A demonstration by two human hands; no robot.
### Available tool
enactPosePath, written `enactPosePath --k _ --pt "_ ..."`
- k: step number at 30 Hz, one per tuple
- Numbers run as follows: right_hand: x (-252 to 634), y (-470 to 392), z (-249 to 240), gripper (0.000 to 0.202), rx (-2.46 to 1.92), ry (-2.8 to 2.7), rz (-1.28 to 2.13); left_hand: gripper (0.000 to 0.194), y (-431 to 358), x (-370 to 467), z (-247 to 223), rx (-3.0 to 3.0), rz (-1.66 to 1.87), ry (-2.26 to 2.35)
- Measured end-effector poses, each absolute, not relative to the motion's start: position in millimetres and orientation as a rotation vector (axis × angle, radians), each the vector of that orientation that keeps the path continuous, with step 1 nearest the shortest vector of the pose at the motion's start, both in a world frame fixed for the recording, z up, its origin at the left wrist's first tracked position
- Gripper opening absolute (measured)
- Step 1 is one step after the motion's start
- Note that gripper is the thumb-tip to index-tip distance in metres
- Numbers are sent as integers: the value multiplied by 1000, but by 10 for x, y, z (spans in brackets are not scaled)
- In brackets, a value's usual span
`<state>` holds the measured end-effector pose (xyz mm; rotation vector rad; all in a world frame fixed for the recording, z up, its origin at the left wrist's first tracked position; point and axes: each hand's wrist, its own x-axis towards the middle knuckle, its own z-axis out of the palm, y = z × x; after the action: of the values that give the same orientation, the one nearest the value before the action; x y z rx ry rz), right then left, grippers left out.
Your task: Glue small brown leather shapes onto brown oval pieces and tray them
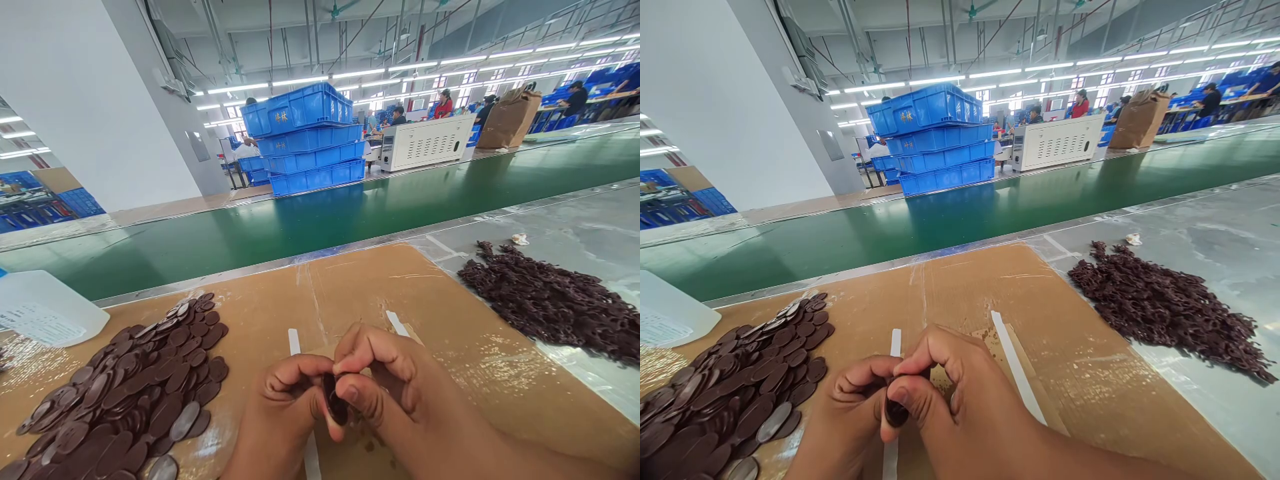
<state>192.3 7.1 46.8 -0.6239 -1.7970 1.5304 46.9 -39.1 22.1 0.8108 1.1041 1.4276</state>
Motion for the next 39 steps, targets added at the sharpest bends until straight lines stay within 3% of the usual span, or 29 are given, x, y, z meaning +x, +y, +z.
enactPosePath --k 22,28,33,36,39 --pt "1935 118 454 23 -605 -1798 1547 18 -400 511 280 782 1420 1182" --pt "1997 172 528 16 -587 -1837 1558 29 -371 446 290 868 1339 1052" --pt "2024 193 561 15 -604 -1924 1371 35 -358 418 244 895 1301 1014" --pt "2067 259 551 13 -676 -1875 1225 55 -330 214 298 1061 1265 1165" --pt "2124 351 575 16 -753 -1762 1145 43 -337 -184 466 1339 1396 1664"
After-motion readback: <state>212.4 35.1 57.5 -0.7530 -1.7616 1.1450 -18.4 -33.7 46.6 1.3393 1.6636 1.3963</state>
